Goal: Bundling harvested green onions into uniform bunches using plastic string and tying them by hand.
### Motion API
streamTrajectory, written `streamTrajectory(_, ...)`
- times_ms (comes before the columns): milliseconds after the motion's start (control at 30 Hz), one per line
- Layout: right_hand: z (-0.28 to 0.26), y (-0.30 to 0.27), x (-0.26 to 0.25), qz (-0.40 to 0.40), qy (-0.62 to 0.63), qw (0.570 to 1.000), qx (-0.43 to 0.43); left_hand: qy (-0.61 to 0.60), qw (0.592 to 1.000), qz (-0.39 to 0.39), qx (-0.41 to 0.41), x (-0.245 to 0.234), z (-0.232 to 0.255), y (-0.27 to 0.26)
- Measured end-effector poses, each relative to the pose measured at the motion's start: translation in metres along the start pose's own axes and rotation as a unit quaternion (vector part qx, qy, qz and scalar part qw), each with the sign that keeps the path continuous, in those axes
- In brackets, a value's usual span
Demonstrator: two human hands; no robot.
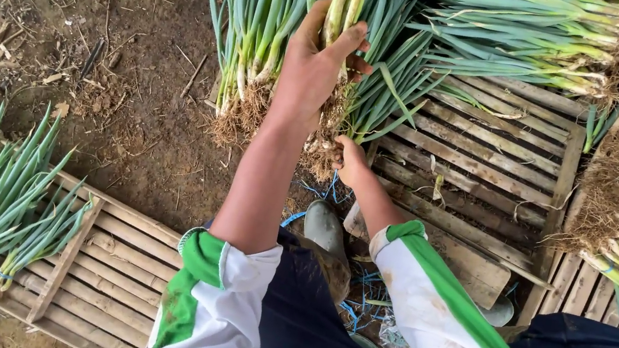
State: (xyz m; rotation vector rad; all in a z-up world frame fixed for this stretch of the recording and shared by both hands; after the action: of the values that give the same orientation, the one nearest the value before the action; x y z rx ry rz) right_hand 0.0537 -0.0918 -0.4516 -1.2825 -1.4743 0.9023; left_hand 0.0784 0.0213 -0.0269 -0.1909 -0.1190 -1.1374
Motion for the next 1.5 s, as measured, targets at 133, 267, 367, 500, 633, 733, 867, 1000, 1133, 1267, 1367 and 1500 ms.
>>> streamTrajectory(133,-0.004,-0.031,0.005,0.028,-0.183,0.983,0.003,0.015,1.000,-0.007,0.005,0.000,-0.004,0.002)
streamTrajectory(267,-0.016,-0.038,-0.002,0.075,-0.038,0.996,-0.019,0.014,1.000,-0.001,-0.022,0.004,0.001,-0.003)
streamTrajectory(367,-0.027,-0.051,-0.003,0.085,-0.038,0.995,-0.044,0.018,0.999,0.010,-0.047,0.005,-0.002,-0.005)
streamTrajectory(500,-0.038,-0.106,-0.010,0.095,-0.051,0.994,-0.022,0.006,0.999,0.001,-0.034,0.007,-0.008,-0.003)
streamTrajectory(633,-0.051,-0.108,-0.045,0.056,0.067,0.995,-0.047,0.014,0.999,0.001,-0.049,0.010,-0.013,-0.007)
streamTrajectory(733,-0.066,-0.118,-0.073,-0.055,0.117,0.990,-0.061,0.040,0.998,-0.014,-0.038,0.016,-0.009,-0.011)
streamTrajectory(867,-0.079,-0.175,-0.127,-0.111,0.108,0.985,-0.080,0.029,0.999,-0.020,-0.024,0.019,-0.017,-0.030)
streamTrajectory(1000,-0.085,-0.257,-0.182,-0.095,0.078,0.983,-0.137,0.077,0.995,-0.045,-0.033,0.021,-0.074,-0.021)
streamTrajectory(1133,-0.085,-0.287,-0.231,-0.073,0.115,0.975,-0.174,0.113,0.987,-0.057,-0.094,0.058,-0.071,-0.066)
streamTrajectory(1267,-0.089,-0.330,-0.248,0.038,0.153,0.946,-0.284,0.057,0.988,-0.119,-0.076,0.094,-0.103,-0.090)
streamTrajectory(1367,-0.085,-0.366,-0.218,0.057,0.071,0.939,-0.332,0.049,0.986,-0.157,-0.042,0.108,-0.139,-0.095)
streamTrajectory(1500,-0.064,-0.402,-0.165,0.086,-0.204,0.911,-0.348,0.043,0.976,-0.211,0.019,0.129,-0.160,-0.104)
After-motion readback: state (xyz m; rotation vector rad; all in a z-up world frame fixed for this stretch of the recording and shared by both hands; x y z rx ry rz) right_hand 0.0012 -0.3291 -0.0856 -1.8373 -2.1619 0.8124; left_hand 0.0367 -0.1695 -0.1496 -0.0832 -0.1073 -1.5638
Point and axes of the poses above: each hand's wrist, its own y-axis towards the middle knuckle, its own x-axis out of the palm, z = x × y, the point moved 9 cm from there along y, towards the middle knuckle, and after that the axes turned 12 degrees about x, right-handed, at the moved point
